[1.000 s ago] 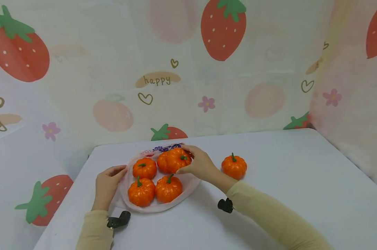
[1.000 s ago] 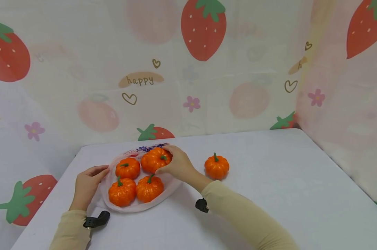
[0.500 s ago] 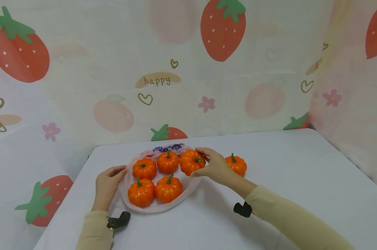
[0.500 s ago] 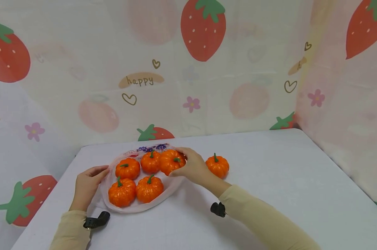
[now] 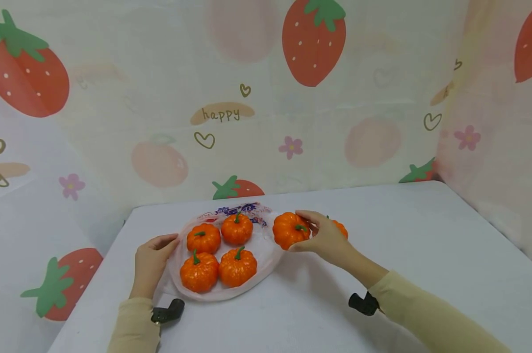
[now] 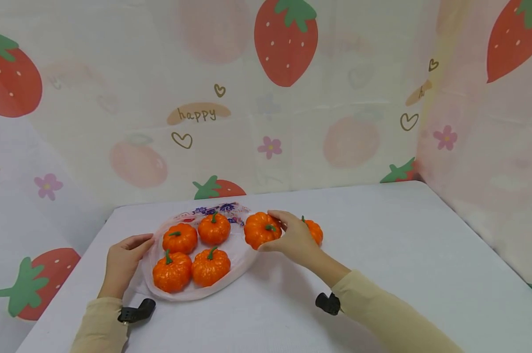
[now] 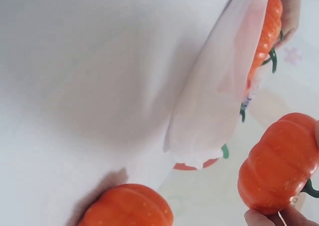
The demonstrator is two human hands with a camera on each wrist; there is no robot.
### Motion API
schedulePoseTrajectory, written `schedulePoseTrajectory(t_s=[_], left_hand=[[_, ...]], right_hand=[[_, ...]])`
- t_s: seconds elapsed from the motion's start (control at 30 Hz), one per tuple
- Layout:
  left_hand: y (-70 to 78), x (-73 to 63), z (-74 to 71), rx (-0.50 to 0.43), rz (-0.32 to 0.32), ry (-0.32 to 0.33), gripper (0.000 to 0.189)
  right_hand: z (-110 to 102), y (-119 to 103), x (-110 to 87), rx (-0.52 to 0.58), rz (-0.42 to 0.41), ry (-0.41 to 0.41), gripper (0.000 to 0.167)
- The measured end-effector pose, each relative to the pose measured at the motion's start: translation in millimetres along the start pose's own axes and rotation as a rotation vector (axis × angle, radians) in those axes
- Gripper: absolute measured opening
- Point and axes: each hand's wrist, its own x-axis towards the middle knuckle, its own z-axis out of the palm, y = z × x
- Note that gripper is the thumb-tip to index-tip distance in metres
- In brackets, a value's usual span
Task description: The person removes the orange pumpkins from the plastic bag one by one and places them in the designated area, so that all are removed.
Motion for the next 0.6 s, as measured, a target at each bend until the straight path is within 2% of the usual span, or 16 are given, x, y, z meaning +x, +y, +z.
schedulePoseTrajectory(t_s=[0.27,0.43,0.6], left_hand=[[1.4,0.4,-0.3,0.004,0.003,0.006,0.046],[0.9,-0.2,-0.3,0.006,-0.006,0.006,0.046],[0.4,-0.1,0.4,0.012,-0.008,0.006,0.045]], right_hand=[[-13.7,4.3,-9.9,-0.072,0.036,0.025,0.081],[-22.4,5.1,-16.2,-0.06,0.025,0.024,0.081],[-32.2,5.3,-24.2,-0.095,0.006,0.03,0.08]])
